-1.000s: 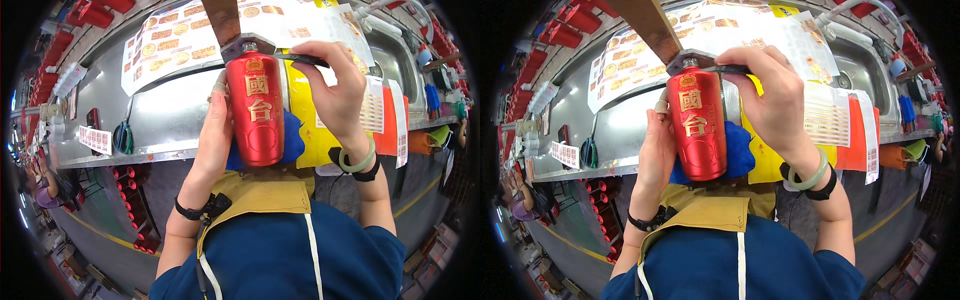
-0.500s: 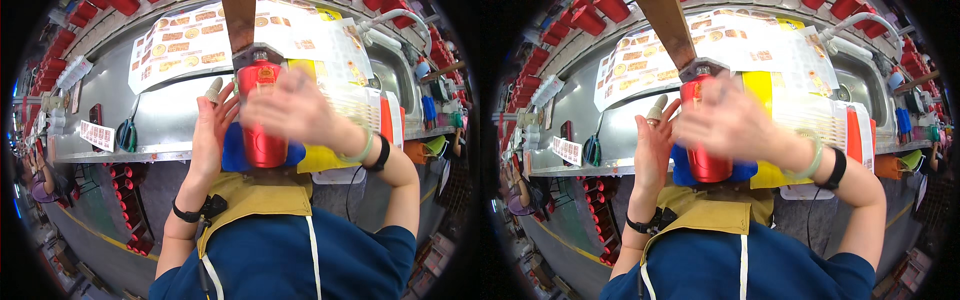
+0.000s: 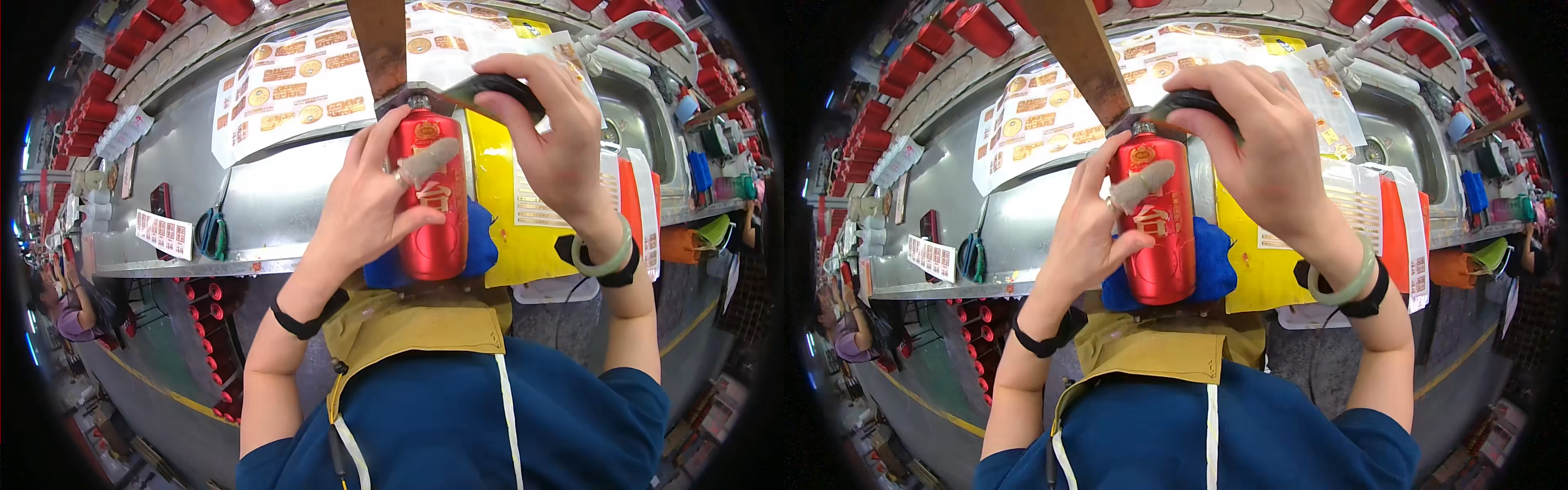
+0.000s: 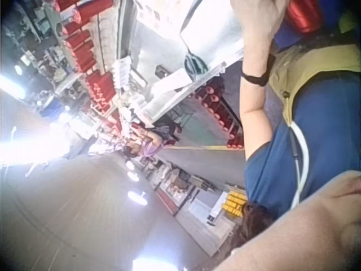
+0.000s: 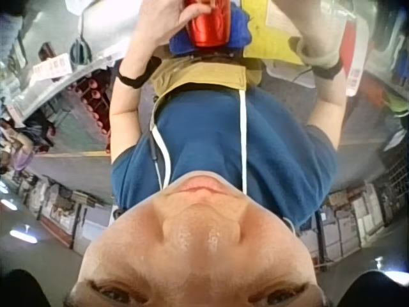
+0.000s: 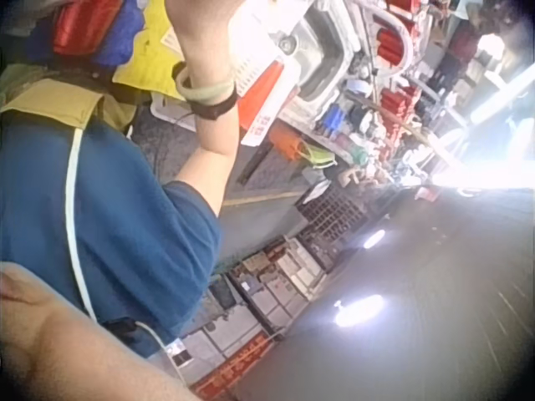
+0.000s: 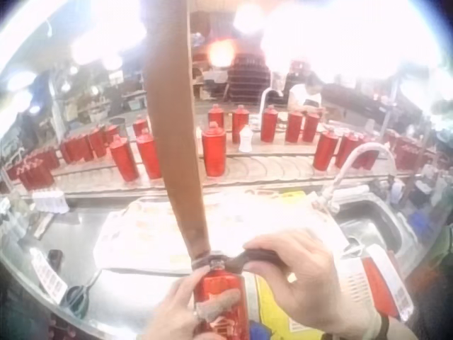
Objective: Applying and smoothing adhesive labels onto red cylindrical bottles on a factory assembly line.
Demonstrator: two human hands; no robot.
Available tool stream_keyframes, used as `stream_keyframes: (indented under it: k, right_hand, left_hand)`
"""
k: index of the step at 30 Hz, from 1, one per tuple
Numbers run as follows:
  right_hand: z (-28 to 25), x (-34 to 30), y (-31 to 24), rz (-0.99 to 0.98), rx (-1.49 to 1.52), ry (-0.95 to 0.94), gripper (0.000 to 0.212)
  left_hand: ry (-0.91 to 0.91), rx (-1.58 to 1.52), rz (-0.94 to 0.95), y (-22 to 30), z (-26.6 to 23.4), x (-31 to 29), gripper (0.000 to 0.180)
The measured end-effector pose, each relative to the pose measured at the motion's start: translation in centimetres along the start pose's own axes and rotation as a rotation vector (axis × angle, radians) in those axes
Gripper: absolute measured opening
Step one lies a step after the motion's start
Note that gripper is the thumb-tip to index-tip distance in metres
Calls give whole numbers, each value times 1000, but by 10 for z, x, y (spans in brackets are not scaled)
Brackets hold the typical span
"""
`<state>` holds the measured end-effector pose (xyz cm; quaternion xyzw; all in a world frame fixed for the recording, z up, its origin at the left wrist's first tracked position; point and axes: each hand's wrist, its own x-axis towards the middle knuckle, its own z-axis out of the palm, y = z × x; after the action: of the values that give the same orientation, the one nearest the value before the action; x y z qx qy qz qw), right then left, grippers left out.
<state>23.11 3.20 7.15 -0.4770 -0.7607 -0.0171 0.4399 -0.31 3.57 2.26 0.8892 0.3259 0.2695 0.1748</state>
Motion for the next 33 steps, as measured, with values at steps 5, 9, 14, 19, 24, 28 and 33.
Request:
stream_keyframes:
  k: [5, 9, 14, 19, 24, 28, 33]
  right_hand:
    - [-30, -33, -9, 232, 85, 43, 22]
    - [-34, -62, -6, 448, 183, 79, 20]
    - [-18, -74, -14, 574, 339, 90, 21]
    - [-15, -83, -13, 631, 357, 87, 21]
    - [-15, -85, -15, 666, 431, 116, 22]
    - [-12, -94, -16, 738, 470, 111, 22]
    - [-10, -101, -19, 754, 514, 122, 22]
  left_hand:
    - [-19, -96, 69, -31, -1, 2, 66]
    - [-13, -86, 126, -38, -2, 2, 70]
    - [-99, 46, 164, -29, -6, 17, 75]
    - [-83, -79, 140, -48, 0, 9, 71]
    - [-97, -170, 43, -45, 3, 21, 77]
    - [-15, 23, 178, -38, 10, 7, 86]
    - [-54, 142, 331, -34, 2, 2, 82]
